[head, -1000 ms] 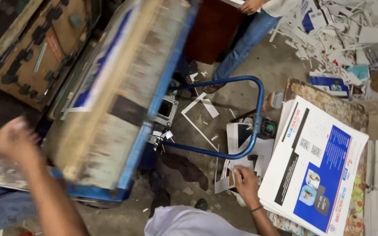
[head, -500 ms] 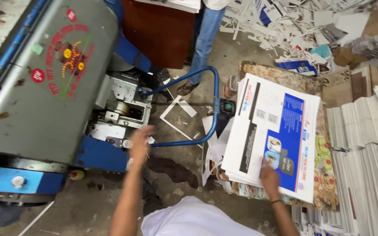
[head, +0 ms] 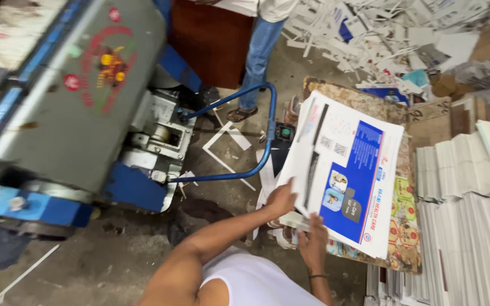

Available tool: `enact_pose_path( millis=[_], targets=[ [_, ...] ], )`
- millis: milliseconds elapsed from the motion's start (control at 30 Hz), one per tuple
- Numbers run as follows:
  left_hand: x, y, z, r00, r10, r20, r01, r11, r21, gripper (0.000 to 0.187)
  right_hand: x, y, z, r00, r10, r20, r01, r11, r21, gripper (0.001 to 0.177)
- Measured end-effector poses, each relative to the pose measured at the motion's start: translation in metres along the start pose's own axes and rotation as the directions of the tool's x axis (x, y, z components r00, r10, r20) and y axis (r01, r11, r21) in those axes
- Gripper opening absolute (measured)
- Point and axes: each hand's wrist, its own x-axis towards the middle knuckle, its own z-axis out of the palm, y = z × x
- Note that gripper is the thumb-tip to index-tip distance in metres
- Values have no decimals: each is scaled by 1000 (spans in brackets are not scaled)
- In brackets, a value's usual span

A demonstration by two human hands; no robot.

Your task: The person repeatedly picks up printed paper sheets from a stack, places them onto a machine, and then removes them to place them on a different stack. The person handles the sheets one by one in a continuous loop.

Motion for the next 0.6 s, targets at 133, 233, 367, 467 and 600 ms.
enact_pose_path(
  millis=[133,233,367,467,600],
  targets=[
    [11,70,-101,895,444,-46,-445,878,-177,56,1,-9,-17,939,26,-343,1,997,78,75],
    [-7,81,-189,865,500,38,-472,838,-274,58,13,-36,-22,884,132,-448,-22,970,243,73],
    [-26,28,-274,795,556,-243,-606,740,-290,40,57,-85,-36,867,82,-491,102,936,336,80],
    [-36,-63,-310,993,-4,-122,-88,672,-735,37,114,-124,-44,829,-241,-505,204,971,-129,76],
    [-36,-216,-342,834,-494,-246,60,524,-849,41,170,-194,-29,832,-506,-226,442,852,-280,69]
  ],
)
